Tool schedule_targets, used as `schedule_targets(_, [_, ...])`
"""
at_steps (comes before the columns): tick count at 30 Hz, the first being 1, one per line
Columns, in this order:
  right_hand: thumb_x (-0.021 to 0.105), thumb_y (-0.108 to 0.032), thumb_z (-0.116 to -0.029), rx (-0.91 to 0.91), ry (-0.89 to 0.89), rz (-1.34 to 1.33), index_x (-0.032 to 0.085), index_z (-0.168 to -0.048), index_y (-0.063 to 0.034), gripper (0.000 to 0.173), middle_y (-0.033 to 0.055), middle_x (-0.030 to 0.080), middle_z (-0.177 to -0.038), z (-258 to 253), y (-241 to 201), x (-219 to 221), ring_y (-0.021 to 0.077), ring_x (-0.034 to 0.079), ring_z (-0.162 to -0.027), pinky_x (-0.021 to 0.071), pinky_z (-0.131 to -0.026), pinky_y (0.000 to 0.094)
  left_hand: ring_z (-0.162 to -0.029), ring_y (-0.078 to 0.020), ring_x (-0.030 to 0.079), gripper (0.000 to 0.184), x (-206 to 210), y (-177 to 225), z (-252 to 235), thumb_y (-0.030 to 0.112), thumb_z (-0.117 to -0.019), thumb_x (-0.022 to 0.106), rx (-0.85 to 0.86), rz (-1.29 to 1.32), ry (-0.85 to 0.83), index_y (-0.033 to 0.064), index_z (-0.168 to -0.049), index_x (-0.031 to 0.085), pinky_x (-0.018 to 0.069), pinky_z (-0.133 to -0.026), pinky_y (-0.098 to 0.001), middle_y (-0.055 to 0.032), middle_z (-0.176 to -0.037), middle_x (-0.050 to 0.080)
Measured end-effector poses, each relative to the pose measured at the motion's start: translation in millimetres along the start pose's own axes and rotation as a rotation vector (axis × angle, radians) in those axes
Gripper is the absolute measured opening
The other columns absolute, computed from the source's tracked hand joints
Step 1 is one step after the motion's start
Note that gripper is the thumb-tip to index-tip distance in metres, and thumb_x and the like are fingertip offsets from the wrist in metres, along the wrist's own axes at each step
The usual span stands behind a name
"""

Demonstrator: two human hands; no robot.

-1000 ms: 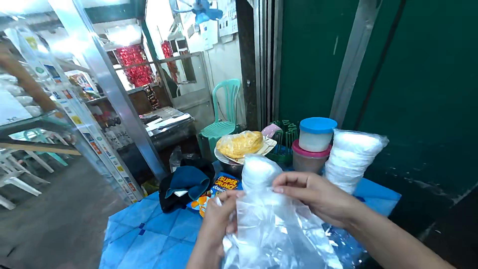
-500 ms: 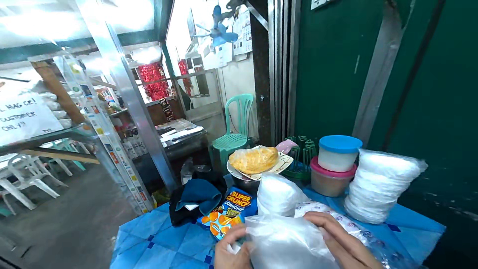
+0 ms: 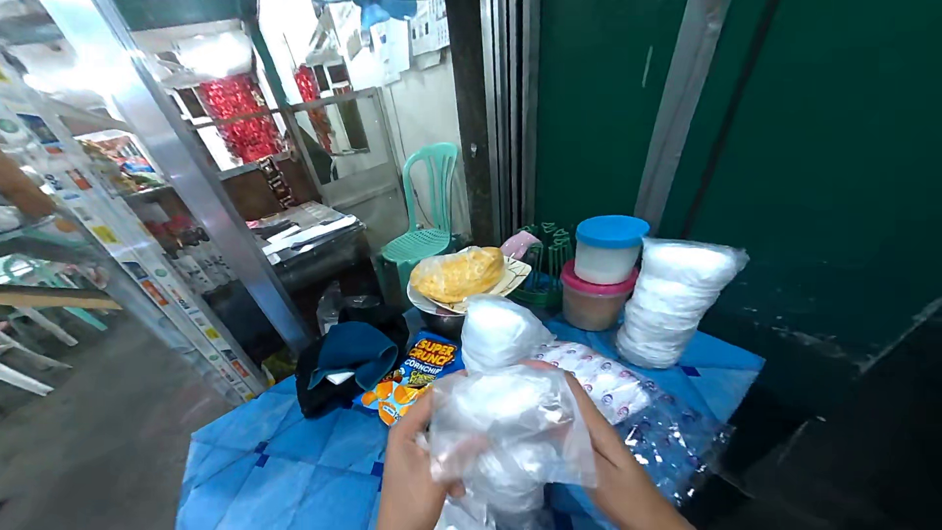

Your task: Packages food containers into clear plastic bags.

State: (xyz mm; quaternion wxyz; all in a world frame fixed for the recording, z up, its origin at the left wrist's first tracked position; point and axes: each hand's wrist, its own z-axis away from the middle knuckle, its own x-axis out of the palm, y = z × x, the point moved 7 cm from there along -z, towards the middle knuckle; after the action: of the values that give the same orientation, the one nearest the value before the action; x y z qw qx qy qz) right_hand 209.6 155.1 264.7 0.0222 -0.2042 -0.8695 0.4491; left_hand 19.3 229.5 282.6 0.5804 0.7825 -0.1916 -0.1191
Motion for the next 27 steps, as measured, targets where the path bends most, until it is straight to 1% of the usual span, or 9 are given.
schedule_targets(2, [0.047, -0.034, -0.1033, -0.001, 0.005, 0.023, 0.047, -0.149, -0.0093, 0.052, 0.0059, 0.053, -0.146, -1, -2, 5, 0.0121, 0.051, -0.134, 0.0445, -0.113, 0.0341, -0.045, -0.0061, 0.055, 0.034, 1, 6, -2, 0.014, -0.0834, 0.079, 0.035, 0.062, 0.061, 0.0031, -0.114, 0.070, 0.0497, -0.040, -0.0225, -0.0025, -0.076, 0.070])
schedule_targets(4, [0.047, -0.041, -0.1059, 0.012, 0.013, 0.025, 0.048, -0.145, 0.0018, 0.058, 0.0119, 0.054, -0.144, 9, 11, 11, 0.0121, 0.051, -0.134, 0.0436, -0.114, 0.0332, -0.044, -0.0069, 0.055, 0.032, 0, -3, 4, 0.011, -0.0809, 0.080, 0.009, 0.023, 0.102, 0.0017, -0.109, 0.070, 0.0492, -0.038, -0.0232, -0.0043, -0.080, 0.071])
schedule_targets(6, [0.044, -0.050, -0.1065, 0.031, -0.018, -0.006, 0.047, -0.145, 0.0034, 0.065, 0.0174, 0.052, -0.144, 20, 30, 14, 0.0198, 0.048, -0.137, 0.0414, -0.116, 0.0389, -0.046, -0.0084, 0.056, 0.043, 2, -21, 15, 0.014, -0.0795, 0.086, -0.074, -0.048, 0.081, 0.0012, -0.117, 0.068, 0.0500, -0.039, -0.0250, -0.0073, -0.095, 0.073])
schedule_targets(9, [0.047, -0.051, -0.1049, 0.051, -0.072, 0.014, 0.052, -0.143, -0.0026, 0.062, 0.0164, 0.050, -0.147, 19, 32, 6, 0.0247, 0.045, -0.140, 0.0390, -0.117, 0.0454, -0.050, -0.0092, 0.056, 0.057, 0, -31, 16, 0.019, -0.0780, 0.089, -0.093, -0.056, 0.013, 0.0006, -0.127, 0.066, 0.0487, -0.039, -0.0249, -0.0103, -0.115, 0.071])
schedule_targets(12, [0.051, -0.052, -0.1018, 0.057, -0.068, -0.001, 0.051, -0.145, -0.0112, 0.059, 0.0093, 0.052, -0.146, 3, 11, -3, 0.0216, 0.049, -0.137, 0.0424, -0.114, 0.0448, -0.050, -0.0077, 0.056, 0.063, -7, -7, 6, 0.024, -0.0763, 0.088, -0.050, -0.052, 0.043, 0.0035, -0.130, 0.063, 0.0494, -0.039, -0.0235, -0.0087, -0.113, 0.069])
schedule_targets(15, [0.049, -0.053, -0.1029, 0.046, -0.011, -0.010, 0.050, -0.145, -0.0226, 0.053, 0.0022, 0.054, -0.143, -11, -2, -2, 0.0186, 0.054, -0.131, 0.0494, -0.108, 0.0422, -0.044, -0.0070, 0.053, 0.048, -8, 13, -3, 0.021, -0.0799, 0.086, 0.023, -0.001, 0.097, 0.0081, -0.123, 0.069, 0.0478, -0.037, -0.0221, -0.0077, -0.100, 0.072])
schedule_targets(18, [0.046, -0.053, -0.1045, 0.061, -0.013, -0.001, 0.047, -0.147, -0.0128, 0.059, 0.0070, 0.054, -0.143, -2, 7, 8, 0.0181, 0.054, -0.132, 0.0489, -0.110, 0.0405, -0.044, -0.0096, 0.053, 0.035, -1, 3, 2, 0.018, -0.0804, 0.086, 0.002, -0.038, 0.088, 0.0046, -0.110, 0.073, 0.0475, -0.037, -0.0242, -0.0086, -0.088, 0.072])
schedule_targets(21, [0.045, -0.052, -0.1055, 0.061, -0.010, -0.036, 0.048, -0.144, -0.0023, 0.063, 0.0127, 0.055, -0.140, 15, 25, 14, 0.0202, 0.053, -0.131, 0.0461, -0.111, 0.0400, -0.045, -0.0101, 0.054, 0.045, 2, -20, 12, 0.019, -0.0784, 0.088, -0.052, -0.043, 0.082, 0.0011, -0.116, 0.071, 0.0480, -0.037, -0.0254, -0.0103, -0.098, 0.074])
schedule_targets(27, [0.045, -0.054, -0.1048, 0.091, -0.025, -0.030, 0.046, -0.148, -0.0043, 0.066, 0.0126, 0.052, -0.144, 23, 31, 14, 0.0204, 0.050, -0.135, 0.0443, -0.114, 0.0396, -0.045, -0.0109, 0.054, 0.050, 3, -31, 17, 0.023, -0.0789, 0.088, -0.078, -0.046, 0.075, 0.0018, -0.119, 0.069, 0.0476, -0.037, -0.0255, -0.0107, -0.104, 0.073])
